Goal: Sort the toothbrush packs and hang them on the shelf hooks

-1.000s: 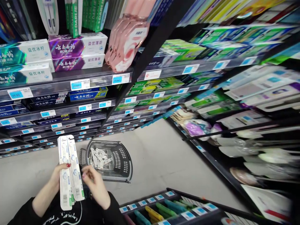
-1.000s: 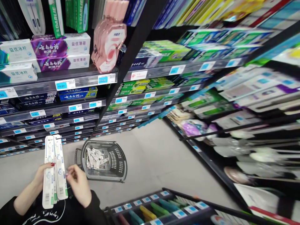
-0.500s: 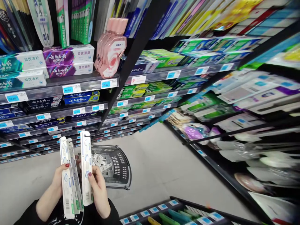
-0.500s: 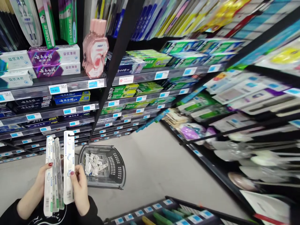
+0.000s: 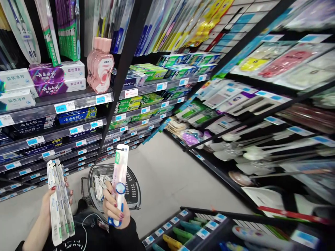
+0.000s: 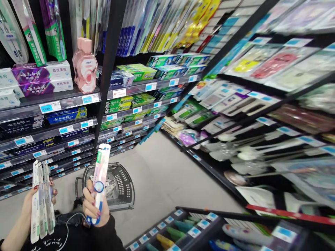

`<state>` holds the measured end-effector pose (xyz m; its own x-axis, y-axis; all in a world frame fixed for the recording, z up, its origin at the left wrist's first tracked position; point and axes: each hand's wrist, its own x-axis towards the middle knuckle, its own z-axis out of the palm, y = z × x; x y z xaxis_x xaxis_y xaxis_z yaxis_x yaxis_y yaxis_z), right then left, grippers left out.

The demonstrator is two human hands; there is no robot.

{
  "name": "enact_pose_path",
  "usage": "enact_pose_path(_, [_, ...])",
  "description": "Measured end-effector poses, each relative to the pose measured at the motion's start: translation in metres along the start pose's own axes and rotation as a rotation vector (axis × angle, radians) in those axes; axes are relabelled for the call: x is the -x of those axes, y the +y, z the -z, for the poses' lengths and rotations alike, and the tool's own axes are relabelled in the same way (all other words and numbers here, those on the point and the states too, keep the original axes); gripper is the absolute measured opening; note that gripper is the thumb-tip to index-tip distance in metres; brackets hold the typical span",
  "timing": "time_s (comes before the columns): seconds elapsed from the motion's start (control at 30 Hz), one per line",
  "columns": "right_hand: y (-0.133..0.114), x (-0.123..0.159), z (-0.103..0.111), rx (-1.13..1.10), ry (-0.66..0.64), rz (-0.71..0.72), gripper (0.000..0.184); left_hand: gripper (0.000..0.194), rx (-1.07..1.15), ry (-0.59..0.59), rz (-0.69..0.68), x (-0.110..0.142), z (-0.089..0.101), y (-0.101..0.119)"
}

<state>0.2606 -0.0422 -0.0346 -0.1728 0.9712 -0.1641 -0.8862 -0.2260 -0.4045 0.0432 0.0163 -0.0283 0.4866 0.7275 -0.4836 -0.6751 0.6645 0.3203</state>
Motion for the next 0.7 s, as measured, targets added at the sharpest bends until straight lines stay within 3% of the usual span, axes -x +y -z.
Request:
enact_pose_path(0.13, [-0.008, -0.003, -0.029, 0.277, 0.223, 0.130, 0.034, 0.037, 0.001, -0.020, 0.014, -0.006, -0.007, 0.000])
enact_pose_path(0.23, [-0.011, -0.001, -0.037, 0.508, 0.294, 0.201, 0.033, 0.035, -0.010, -0.005, 0.000, -0.009, -0.010, 0.000])
enact_pose_path(0.47, [-0.012, 0.000, -0.023, 0.769, 0.329, 0.406, 0.029, 0.036, -0.013, 0.032, 0.019, -0.013, -0.003, -0.004])
enact_pose_path(0.6, [-0.010, 0.001, -0.015, 1.158, 0.554, 0.538, 0.021, 0.039, -0.026, 0.063, 0.026, -0.014, -0.001, -0.005])
enact_pose_path(0.7, [-0.014, 0.001, -0.006, 1.258, 0.696, 0.548, 0.030, 0.039, -0.032, 0.085, 0.023, -0.013, -0.003, -0.005])
